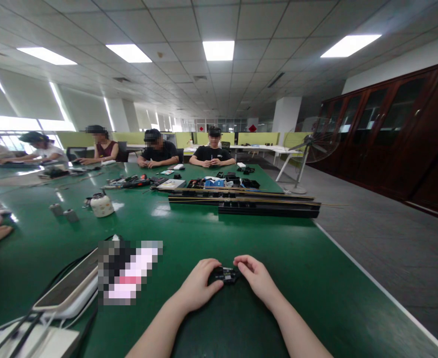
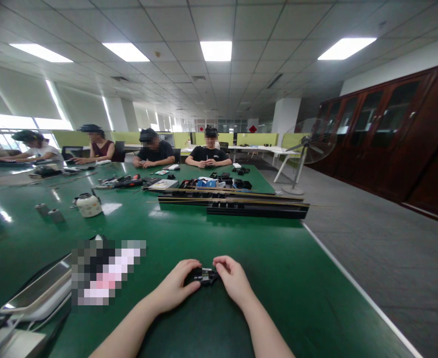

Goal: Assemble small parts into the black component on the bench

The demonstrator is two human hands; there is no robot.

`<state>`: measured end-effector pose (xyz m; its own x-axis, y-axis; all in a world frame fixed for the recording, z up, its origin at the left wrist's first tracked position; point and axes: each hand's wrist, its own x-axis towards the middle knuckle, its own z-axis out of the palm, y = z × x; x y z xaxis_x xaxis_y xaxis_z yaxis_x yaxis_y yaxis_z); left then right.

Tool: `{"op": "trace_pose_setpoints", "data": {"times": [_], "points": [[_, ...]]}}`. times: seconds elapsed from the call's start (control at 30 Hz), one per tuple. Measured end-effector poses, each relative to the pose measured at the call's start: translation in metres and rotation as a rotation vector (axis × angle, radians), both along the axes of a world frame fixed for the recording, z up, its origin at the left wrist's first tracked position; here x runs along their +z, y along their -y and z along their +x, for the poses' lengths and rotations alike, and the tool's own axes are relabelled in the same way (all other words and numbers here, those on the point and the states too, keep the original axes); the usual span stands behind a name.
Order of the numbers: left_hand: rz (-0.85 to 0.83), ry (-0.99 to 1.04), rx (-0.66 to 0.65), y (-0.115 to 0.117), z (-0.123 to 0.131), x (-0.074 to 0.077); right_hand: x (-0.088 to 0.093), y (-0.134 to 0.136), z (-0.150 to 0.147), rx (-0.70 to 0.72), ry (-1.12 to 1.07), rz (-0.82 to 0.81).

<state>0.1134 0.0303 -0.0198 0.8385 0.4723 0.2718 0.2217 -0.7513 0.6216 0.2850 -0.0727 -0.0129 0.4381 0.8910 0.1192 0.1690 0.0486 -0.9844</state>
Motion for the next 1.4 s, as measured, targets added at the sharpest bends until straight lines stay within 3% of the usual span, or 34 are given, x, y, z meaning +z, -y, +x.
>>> {"op": "trace_pose_setpoints", "data": {"times": [0.73, 1.4], "points": [[-0.010, 0.006, -0.008, 0.003, -0.001, 0.006, 0.004, 0.003, 0.004, -0.091, -0.219, -0.013], [-0.017, 0.007, -0.003, 0.003, 0.000, 0.008, -0.004, 0.001, 0.012, -0.125, -0.450, 0.058]]}}
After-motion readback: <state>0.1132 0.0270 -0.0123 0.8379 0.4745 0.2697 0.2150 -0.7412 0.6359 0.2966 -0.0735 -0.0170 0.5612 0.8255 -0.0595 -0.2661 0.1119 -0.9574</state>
